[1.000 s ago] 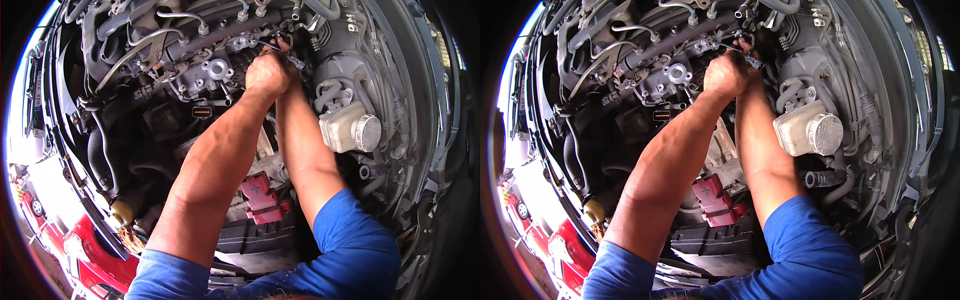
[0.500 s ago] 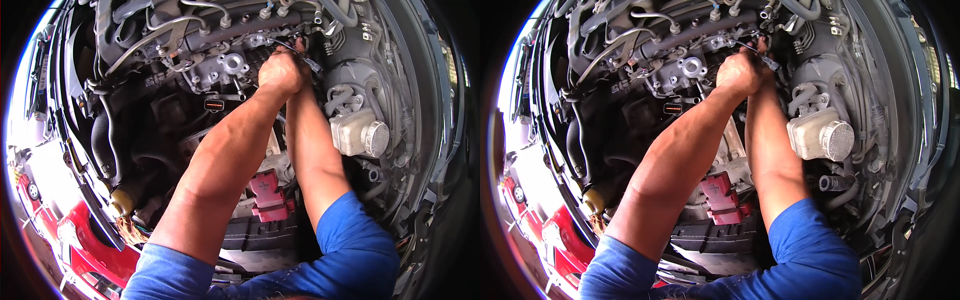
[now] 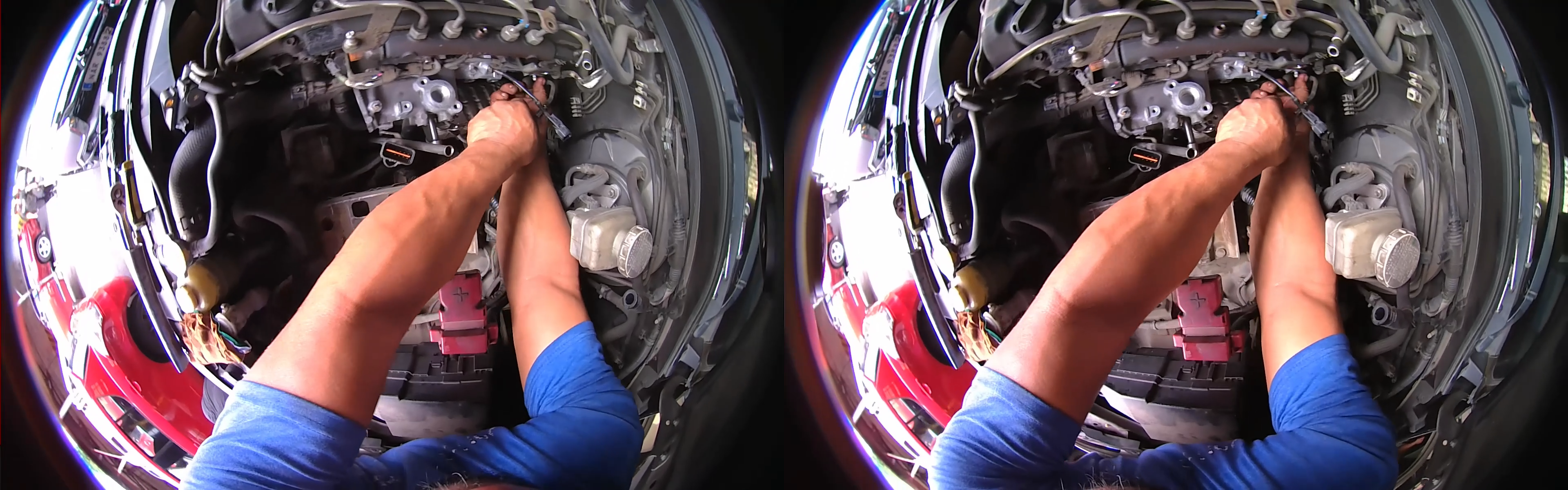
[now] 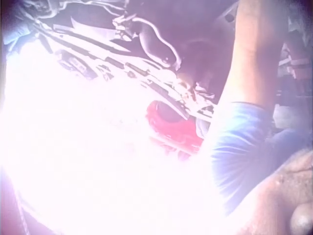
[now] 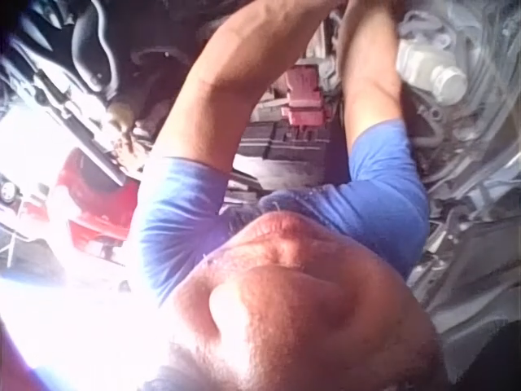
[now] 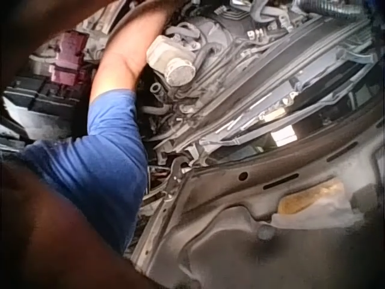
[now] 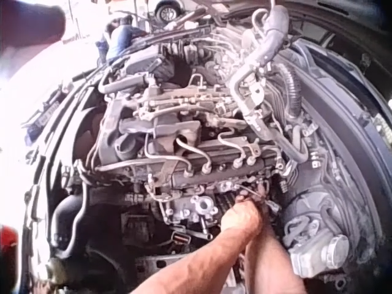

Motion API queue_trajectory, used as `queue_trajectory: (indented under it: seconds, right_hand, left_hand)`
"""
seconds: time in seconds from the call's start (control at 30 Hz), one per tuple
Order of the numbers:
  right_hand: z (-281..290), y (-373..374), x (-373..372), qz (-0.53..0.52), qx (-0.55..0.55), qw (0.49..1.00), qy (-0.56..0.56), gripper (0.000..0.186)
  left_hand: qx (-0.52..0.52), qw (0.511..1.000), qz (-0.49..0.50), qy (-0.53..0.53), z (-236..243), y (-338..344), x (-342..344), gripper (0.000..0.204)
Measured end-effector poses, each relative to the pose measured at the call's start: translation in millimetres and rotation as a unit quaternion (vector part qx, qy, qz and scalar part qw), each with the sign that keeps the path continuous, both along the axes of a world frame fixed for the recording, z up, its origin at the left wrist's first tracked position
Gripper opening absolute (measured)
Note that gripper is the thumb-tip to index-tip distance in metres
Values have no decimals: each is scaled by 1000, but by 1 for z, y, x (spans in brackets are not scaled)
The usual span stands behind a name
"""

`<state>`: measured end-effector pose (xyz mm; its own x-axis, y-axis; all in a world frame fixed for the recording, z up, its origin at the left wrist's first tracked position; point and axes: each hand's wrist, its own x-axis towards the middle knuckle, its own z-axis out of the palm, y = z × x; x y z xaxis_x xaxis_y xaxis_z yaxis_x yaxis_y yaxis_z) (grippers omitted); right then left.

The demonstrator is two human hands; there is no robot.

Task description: Installing or repairing components within a car engine bay using hand tools.

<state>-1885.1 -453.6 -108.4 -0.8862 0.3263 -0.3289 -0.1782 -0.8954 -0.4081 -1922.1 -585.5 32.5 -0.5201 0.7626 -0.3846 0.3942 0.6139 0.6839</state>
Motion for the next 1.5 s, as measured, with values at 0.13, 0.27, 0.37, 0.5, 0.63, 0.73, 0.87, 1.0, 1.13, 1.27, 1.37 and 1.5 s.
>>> queue_trajectory:
  seconds: [0.13, 0.27, 0.37, 0.5, 0.63, 0.73, 0.87, 1.0, 1.13, 1.27, 1.37, 1.5]
  right_hand:
    - [7, 3, 3, -97, -143, 982, 73, 33]
    - [11, -14, -3, -243, -159, 957, 3, 18]
    - [8, -38, -11, -229, -184, 953, -75, 22]
    - [17, -66, -14, -183, -74, 967, -159, 8]
    - [44, -82, -11, -119, 119, 932, -321, 11]
    - [66, -94, 5, 51, 393, 841, -367, 7]
    - [99, -122, 19, 286, 539, 688, -392, 13]
    - [69, -132, 30, 261, 549, 692, -390, 25]
    - [55, -172, 26, 166, 711, 555, -397, 42]
    - [64, -173, 21, 132, 725, 527, -423, 44]
    - [61, -174, 18, 89, 739, 522, -417, 37]
    - [58, -183, 17, 69, 671, 614, -410, 28]
  left_hand:
    - [-40, 999, -5, -18, 20, -37, 5, 36]
    - [224, 974, 17, 5, 61, -118, 31, 24]
    - [245, 969, 6, 39, 88, -194, 42, 16]
    - [235, 951, 63, 192, 101, -299, 42, 23]
    - [82, 937, 128, 316, 102, -396, 53, 31]
    - [30, 930, 134, 342, 103, -439, 70, 32]
    - [62, 931, 157, 323, 108, -453, 94, 29]
    - [175, 952, 148, 203, 110, -393, 95, 26]
    - [217, 964, 67, 139, 103, -342, 84, 30]
    - [174, 979, 90, 49, 83, -312, 86, 27]
    - [152, 984, 93, 2, 67, -292, 90, 25]
    - [141, 983, 117, -32, 42, -267, 92, 26]
